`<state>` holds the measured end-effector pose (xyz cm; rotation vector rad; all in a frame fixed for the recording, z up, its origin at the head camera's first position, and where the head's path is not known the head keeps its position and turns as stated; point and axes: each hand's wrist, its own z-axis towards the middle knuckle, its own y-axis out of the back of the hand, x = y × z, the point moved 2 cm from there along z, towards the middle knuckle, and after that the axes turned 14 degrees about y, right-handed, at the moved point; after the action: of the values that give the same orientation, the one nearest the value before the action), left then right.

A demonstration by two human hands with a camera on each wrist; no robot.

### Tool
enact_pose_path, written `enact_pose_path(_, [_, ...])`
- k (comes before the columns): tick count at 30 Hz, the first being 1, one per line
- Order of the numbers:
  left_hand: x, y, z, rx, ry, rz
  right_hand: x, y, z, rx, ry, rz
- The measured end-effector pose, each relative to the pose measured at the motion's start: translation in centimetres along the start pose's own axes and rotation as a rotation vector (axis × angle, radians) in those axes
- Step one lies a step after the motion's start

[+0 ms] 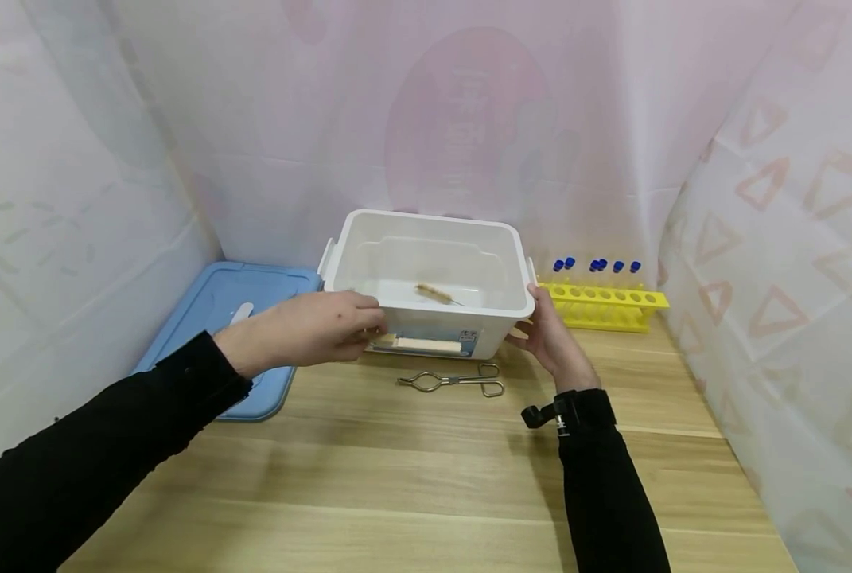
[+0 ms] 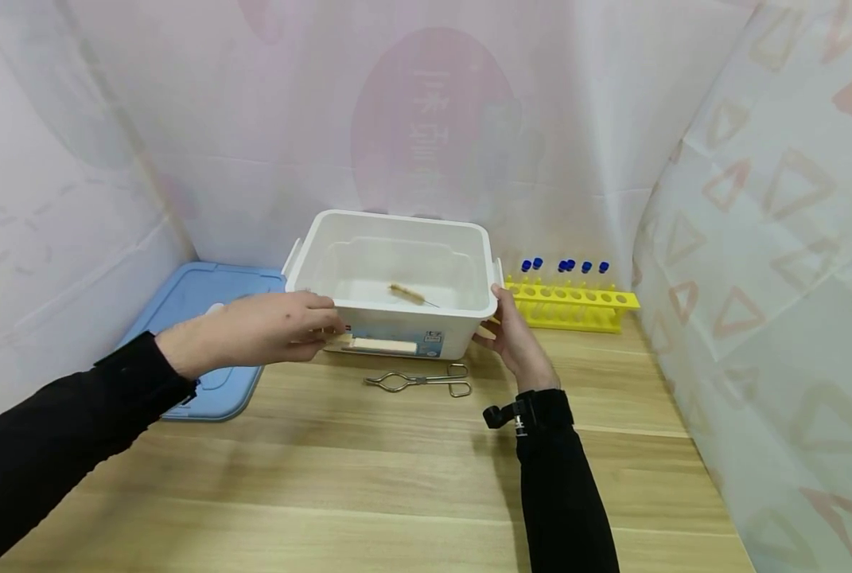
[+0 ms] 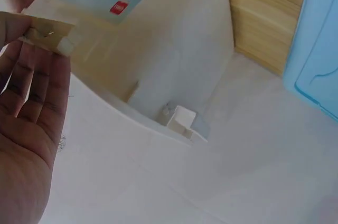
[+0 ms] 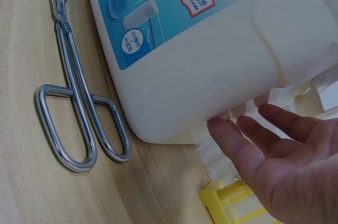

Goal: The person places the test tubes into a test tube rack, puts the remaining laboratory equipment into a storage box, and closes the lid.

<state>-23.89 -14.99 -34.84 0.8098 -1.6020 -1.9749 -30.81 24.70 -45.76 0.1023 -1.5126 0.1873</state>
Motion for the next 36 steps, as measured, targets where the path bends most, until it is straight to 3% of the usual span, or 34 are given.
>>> enact_pose_path(9, [0.4,2.0,1.4,-0.137,-0.002,-0.046,-0.2,0.1,-0.1,0.0,-0.001,0.002])
enact_pose_path(16, [1.2,2.6,2.5,-0.18,0.15,-0.081,-0.2,0.0,0.0,-0.001,-0.005,-0.003])
enact_pose_path(28, [3.5,1.2,4.8,-0.142,0.417,-0.069,-0.2,0.0,0.0,0.001,-0.012,0.008])
enact_pose_path(36, [4.8,-0.2,6.7,-0.051,0.478,-0.099,-0.3,0.0,0.0,0.001,-0.007,0.01])
